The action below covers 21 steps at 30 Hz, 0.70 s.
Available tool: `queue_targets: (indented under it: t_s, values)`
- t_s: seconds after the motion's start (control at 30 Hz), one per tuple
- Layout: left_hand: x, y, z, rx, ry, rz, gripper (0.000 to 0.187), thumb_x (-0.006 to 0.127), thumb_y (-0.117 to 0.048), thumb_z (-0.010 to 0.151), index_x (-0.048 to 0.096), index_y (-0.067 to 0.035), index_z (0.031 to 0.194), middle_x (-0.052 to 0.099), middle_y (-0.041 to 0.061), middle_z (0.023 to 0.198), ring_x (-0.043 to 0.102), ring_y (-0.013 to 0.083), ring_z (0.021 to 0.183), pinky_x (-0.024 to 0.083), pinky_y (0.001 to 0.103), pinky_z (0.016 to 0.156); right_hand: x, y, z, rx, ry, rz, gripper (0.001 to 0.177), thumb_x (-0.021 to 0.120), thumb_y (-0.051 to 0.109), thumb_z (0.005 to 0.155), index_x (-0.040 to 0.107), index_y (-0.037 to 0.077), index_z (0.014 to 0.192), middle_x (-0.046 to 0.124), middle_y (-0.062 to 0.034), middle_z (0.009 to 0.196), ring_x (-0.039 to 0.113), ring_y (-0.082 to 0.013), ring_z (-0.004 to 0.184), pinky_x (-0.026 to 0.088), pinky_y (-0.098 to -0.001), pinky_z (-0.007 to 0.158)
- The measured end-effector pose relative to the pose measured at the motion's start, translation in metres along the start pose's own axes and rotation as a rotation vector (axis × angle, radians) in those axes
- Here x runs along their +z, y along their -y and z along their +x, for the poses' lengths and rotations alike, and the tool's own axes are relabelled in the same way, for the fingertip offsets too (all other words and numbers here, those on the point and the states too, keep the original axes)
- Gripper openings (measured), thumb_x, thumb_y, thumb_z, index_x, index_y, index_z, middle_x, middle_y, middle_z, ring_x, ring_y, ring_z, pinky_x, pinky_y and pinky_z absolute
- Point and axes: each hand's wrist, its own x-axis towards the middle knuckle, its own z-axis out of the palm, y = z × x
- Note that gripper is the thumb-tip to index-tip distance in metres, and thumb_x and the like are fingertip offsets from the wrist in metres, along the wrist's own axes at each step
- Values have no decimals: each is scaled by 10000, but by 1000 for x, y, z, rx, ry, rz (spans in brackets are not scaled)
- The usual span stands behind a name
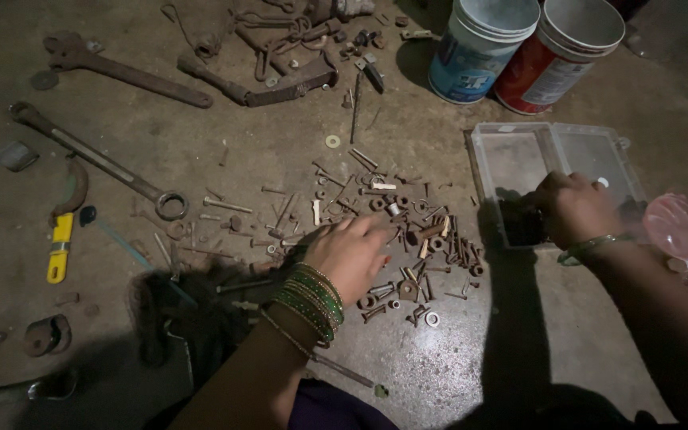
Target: The person sorts through a pile of metal hardware on the floor by hand, picking up and examining items like screws, nuts, and bolts before placing them into a plastic organizer box.
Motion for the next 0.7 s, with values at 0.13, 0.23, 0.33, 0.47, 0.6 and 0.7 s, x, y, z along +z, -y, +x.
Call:
queue_targets:
  t_s: [0.13,0.23,0.33,0.47,0.6,0.7]
  values:
    - [0,1,-1,21,-36,5,402,639,-243,933,611,-136,1320,515,60,1436,487,261,1335,364,496,1120,-5,17,-6,56,78,-11,281,636,201,970,775,355,1159,676,46,1241,604,-175,1206,445,-407,1044]
    - [0,2,-2,20,-35,7,395,640,-248,934,614,-133,1311,527,59,1421,493,258,1330,375,489,1116,-9,20,-5,-6,103,40,412,677,163,884,762,389,1217,661,-6,1234,583,-210,1208,443,-398,1036]
    - [1,2,1,5,-4,0,390,633,-263,940,610,-134,1308,522,55,1423,501,246,1312,377,493,1104,-9,22,-2,45,175,-9,413,693,150,871,742,324,1243,656,-16,1282,591,-194,1203,448,-386,1032]
    - [1,4,0,15,-32,22,361,627,-277,950,627,-122,1276,542,60,1392,502,253,1310,392,485,1097,-11,25,-6,34,134,4,362,643,150,934,759,340,1219,672,5,1276,581,-184,1254,440,-385,1053]
    - [-3,2,-1,-9,3,25,361,619,-290,961,625,-118,1279,548,64,1379,504,253,1309,400,474,1103,-10,23,-5,18,94,7,360,635,128,930,775,327,1195,683,3,1254,579,-186,1269,444,-376,1038]
    - [-6,4,-1,-26,31,44,344,608,-277,972,628,-106,1270,545,66,1396,509,250,1315,408,463,1108,-5,20,-1,27,105,43,353,641,124,919,782,314,1181,683,0,1253,593,-196,1243,449,-379,1019]
